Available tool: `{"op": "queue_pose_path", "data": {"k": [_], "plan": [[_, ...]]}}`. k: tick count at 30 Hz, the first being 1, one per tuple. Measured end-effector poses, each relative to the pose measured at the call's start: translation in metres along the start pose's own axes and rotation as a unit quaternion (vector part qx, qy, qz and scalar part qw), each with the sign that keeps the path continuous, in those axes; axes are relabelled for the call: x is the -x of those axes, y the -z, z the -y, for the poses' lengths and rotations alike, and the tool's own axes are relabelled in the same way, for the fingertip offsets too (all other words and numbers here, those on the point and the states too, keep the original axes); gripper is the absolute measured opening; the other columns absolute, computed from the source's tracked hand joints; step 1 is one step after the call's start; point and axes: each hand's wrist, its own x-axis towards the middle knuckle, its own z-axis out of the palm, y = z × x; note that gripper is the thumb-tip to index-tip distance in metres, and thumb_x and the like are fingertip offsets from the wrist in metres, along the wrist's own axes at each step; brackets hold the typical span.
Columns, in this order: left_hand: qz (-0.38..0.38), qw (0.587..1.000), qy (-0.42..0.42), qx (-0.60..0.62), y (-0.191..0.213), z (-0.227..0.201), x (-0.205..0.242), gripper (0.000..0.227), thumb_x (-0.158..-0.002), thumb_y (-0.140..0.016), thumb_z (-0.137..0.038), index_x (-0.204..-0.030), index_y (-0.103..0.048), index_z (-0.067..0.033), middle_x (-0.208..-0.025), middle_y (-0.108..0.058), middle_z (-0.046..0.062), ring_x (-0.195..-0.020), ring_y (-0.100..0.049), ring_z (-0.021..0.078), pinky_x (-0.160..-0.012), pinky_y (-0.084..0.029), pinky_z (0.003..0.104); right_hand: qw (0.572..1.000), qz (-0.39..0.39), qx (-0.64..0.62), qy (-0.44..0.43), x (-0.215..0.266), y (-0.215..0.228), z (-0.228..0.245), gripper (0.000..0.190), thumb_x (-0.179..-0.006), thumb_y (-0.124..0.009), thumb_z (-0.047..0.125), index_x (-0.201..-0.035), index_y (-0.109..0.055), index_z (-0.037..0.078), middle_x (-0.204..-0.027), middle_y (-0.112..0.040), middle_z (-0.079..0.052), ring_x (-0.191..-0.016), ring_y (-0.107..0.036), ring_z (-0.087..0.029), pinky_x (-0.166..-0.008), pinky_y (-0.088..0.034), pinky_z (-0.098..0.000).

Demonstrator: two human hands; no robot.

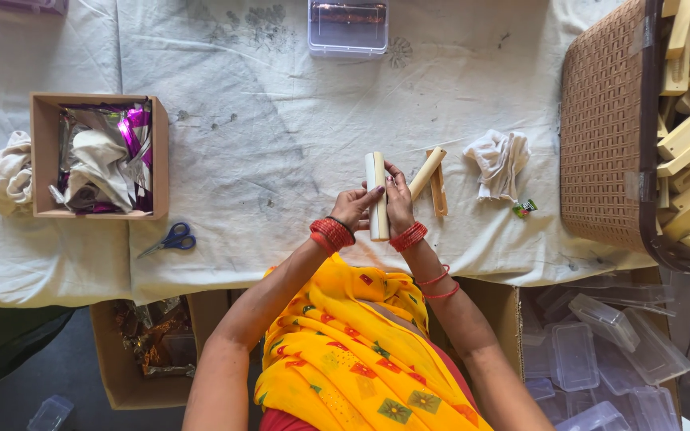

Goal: The person wipes a wooden block with a white cloth, then wraps it in a sheet of gold foil. They place the wrapped block into a clear plastic container and close the lid. The person then picks up several more wooden blocks from a basket and arranges them on the table.

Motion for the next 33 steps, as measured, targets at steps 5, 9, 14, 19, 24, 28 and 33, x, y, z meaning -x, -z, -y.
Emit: {"op": "queue_pose_path", "data": {"k": [5,9,14,19,24,28,33], "plan": [[0.013,0.921,-0.299,-0.251,-0.01,-0.006,0.037,0.043,-0.094,-0.077,-0.029,-0.124,-0.067,0.0001,-0.105,-0.076,0.01,-0.093,-0.075,0.0189,-0.081,-0.064,0.036,0.98,0.102,0.119,0.123,0.031,-0.012,0.027,0.034,-0.115,-0.035,0.016,-0.145,-0.047,0.005,-0.14,-0.064,-0.015,-0.12,-0.064,-0.02,-0.106,-0.055,-0.0357],[-0.037,0.823,-0.395,-0.407,-0.023,-0.026,0.075,0.054,-0.09,-0.078,-0.024,-0.136,-0.061,-0.0026,-0.106,-0.075,0.014,-0.096,-0.075,0.0275,-0.084,-0.062,0.038,0.958,0.141,0.166,0.185,0.047,-0.017,0.037,0.037,-0.109,-0.04,0.009,-0.144,-0.051,0.005,-0.146,-0.058,-0.012,-0.135,-0.058,-0.019,-0.113,-0.05,-0.0358],[-0.054,0.645,-0.581,-0.494,-0.005,-0.014,0.06,0.057,-0.09,-0.078,-0.012,-0.141,-0.054,-0.0013,-0.13,-0.065,0.024,-0.124,-0.063,0.0429,-0.103,-0.056,0.048,0.91,0.192,0.226,0.29,0.066,-0.031,0.054,0.033,-0.108,-0.046,0.005,-0.135,-0.064,0.003,-0.146,-0.061,-0.017,-0.141,-0.056,-0.026,-0.119,-0.046,-0.0393],[-0.046,0.638,-0.598,-0.483,-0.015,-0.025,0.072,0.058,-0.09,-0.078,-0.011,-0.141,-0.053,-0.0015,-0.133,-0.064,0.025,-0.126,-0.062,0.0433,-0.104,-0.055,0.048,0.896,0.203,0.232,0.319,0.07,-0.034,0.061,0.037,-0.104,-0.046,0.004,-0.137,-0.062,0.003,-0.147,-0.059,-0.017,-0.141,-0.055,-0.026,-0.119,-0.044,-0.0375],[0.001,0.724,-0.535,-0.436,-0.02,-0.017,0.06,0.055,-0.088,-0.079,-0.01,-0.137,-0.056,-0.0004,-0.125,-0.069,0.022,-0.114,-0.07,0.0371,-0.093,-0.058,0.042,0.914,0.153,0.272,0.258,0.042,0.009,0.045,0.041,-0.104,-0.043,0.002,-0.141,-0.06,0.004,-0.144,-0.063,-0.016,-0.135,-0.058,-0.023,-0.116,-0.046,-0.0351],[0.019,0.904,-0.336,-0.264,0.013,0.015,0.02,0.035,-0.096,-0.073,-0.017,-0.125,-0.063,-0.0001,-0.113,-0.075,0.013,-0.104,-0.075,0.026,-0.086,-0.061,0.039,0.741,0.071,0.581,0.33,0.024,0.03,0.089,0.034,-0.103,-0.057,0.006,-0.137,-0.061,0.004,-0.129,-0.069,-0.016,-0.111,-0.067,-0.029,-0.096,-0.055,-0.0384],[-0.01,0.989,-0.126,-0.077,0.064,0.038,-0.023,0.027,-0.099,-0.065,-0.026,-0.115,-0.064,-0.0039,-0.111,-0.075,0.008,-0.099,-0.075,0.0221,-0.081,-0.062,0.043,0.688,-0.033,0.633,0.355,0.002,0.081,0.192,0.034,-0.099,-0.064,0.009,-0.133,-0.066,0.009,-0.123,-0.072,-0.013,-0.102,-0.07,-0.029,-0.089,-0.058,-0.0393]]}}
